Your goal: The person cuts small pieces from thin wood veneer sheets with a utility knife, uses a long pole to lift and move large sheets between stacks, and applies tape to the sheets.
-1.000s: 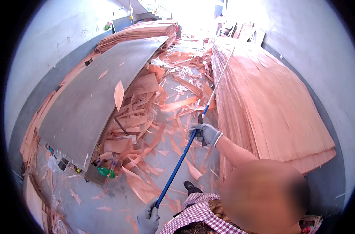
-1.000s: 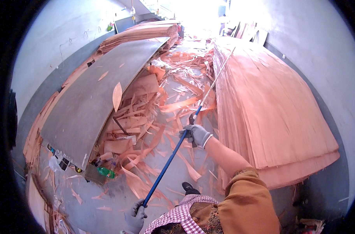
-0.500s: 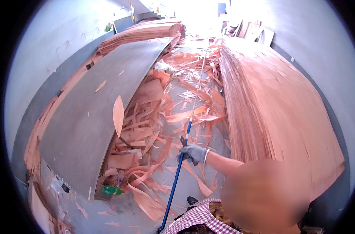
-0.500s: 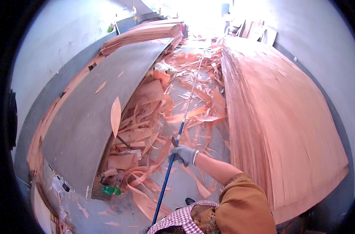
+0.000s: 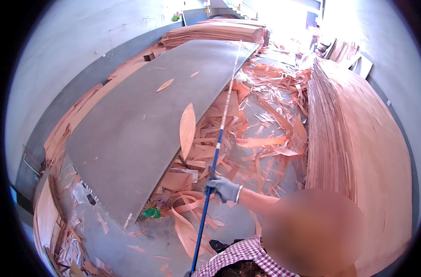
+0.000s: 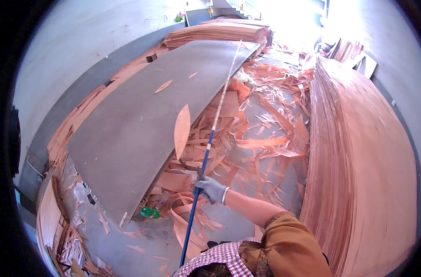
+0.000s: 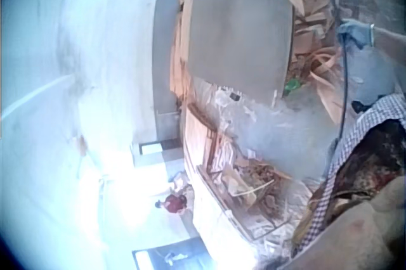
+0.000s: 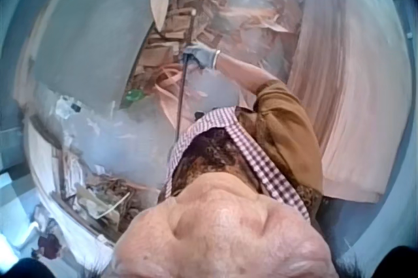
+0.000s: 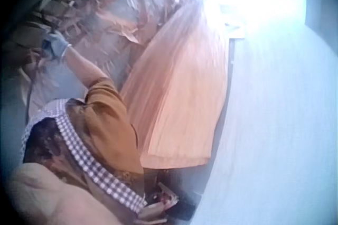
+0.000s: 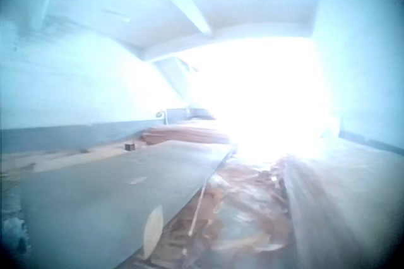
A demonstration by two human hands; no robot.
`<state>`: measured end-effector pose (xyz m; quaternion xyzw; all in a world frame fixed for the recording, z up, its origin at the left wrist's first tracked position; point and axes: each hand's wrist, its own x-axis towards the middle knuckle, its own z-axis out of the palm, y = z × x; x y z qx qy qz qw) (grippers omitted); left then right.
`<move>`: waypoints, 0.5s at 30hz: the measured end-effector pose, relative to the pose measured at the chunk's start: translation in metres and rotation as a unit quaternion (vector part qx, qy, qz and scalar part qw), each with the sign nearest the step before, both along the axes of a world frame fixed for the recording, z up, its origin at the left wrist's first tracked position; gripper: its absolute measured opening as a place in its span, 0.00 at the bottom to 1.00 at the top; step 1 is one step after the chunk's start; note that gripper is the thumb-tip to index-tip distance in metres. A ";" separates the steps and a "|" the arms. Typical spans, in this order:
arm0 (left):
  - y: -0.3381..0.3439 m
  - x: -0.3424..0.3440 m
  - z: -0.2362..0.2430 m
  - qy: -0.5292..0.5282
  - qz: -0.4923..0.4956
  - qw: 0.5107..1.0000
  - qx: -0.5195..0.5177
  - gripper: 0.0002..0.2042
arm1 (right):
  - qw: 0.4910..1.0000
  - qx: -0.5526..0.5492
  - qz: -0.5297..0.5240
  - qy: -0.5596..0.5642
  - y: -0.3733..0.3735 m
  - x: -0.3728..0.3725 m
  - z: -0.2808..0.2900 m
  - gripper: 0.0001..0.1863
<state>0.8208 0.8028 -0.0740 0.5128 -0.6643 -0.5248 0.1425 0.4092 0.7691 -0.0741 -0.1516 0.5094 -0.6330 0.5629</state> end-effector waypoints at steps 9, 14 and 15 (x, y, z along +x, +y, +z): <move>-0.101 -0.069 0.018 0.113 -0.065 0.988 -0.083 0.11 | 0.997 -0.018 -0.001 -0.075 -0.122 0.005 -0.006 0.08; -0.176 -0.157 0.077 0.028 -0.165 0.986 0.025 0.24 | 0.999 -0.025 -0.015 -0.033 -0.178 -0.064 0.030 0.14; -0.188 -0.181 0.082 0.036 -0.172 0.984 0.029 0.24 | 0.998 -0.008 -0.027 -0.059 -0.188 -0.089 0.029 0.13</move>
